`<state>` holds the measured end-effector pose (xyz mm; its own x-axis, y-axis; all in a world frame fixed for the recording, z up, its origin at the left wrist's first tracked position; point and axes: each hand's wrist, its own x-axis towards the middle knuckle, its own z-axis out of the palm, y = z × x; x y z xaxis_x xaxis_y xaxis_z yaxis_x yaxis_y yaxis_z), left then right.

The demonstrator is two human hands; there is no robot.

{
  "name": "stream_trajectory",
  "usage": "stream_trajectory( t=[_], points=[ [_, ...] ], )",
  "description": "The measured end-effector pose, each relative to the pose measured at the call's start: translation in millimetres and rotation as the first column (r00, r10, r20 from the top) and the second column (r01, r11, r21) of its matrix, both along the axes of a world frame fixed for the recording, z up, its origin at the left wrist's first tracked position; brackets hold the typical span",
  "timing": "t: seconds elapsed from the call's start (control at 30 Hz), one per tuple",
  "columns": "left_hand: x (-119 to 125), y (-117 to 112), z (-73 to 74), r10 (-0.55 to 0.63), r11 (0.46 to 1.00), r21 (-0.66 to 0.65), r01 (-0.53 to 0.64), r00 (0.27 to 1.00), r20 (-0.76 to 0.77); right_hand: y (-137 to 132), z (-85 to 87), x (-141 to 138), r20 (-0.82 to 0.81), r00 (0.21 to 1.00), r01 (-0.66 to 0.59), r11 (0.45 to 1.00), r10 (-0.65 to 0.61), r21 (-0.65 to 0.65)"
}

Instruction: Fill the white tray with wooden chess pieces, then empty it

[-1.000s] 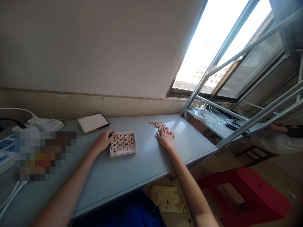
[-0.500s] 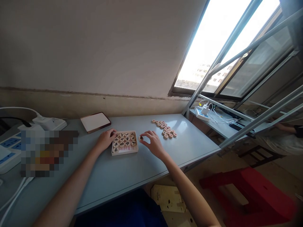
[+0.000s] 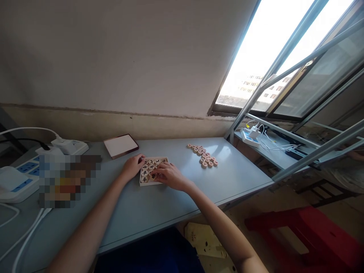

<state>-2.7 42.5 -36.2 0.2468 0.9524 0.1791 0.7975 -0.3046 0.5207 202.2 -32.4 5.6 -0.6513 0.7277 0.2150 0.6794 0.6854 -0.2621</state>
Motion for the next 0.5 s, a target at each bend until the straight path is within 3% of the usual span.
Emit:
stream_trajectory(
  t=[0.17, 0.3, 0.5],
  points=[
    [0.8, -0.7, 1.7, 0.019, 1.000, -0.005, -0.019, 1.000, -0.014, -2.4, 4.8, 1.5, 0.034, 0.999, -0.030, 0.999, 0.031, -0.023],
    [0.5, -1.2, 1.7, 0.015, 1.000, -0.012, -0.015, 1.000, -0.003, -12.1, 6.7, 2.3, 0.014, 0.997, 0.072, 0.996, -0.073, 0.045],
    [0.1, -0.5, -0.3, 0.008, 1.000, 0.002, -0.008, 1.000, 0.017, -25.9, 0.8, -3.0, 0.013, 0.998, 0.054, 0.992, -0.056, 0.118]
  ],
)
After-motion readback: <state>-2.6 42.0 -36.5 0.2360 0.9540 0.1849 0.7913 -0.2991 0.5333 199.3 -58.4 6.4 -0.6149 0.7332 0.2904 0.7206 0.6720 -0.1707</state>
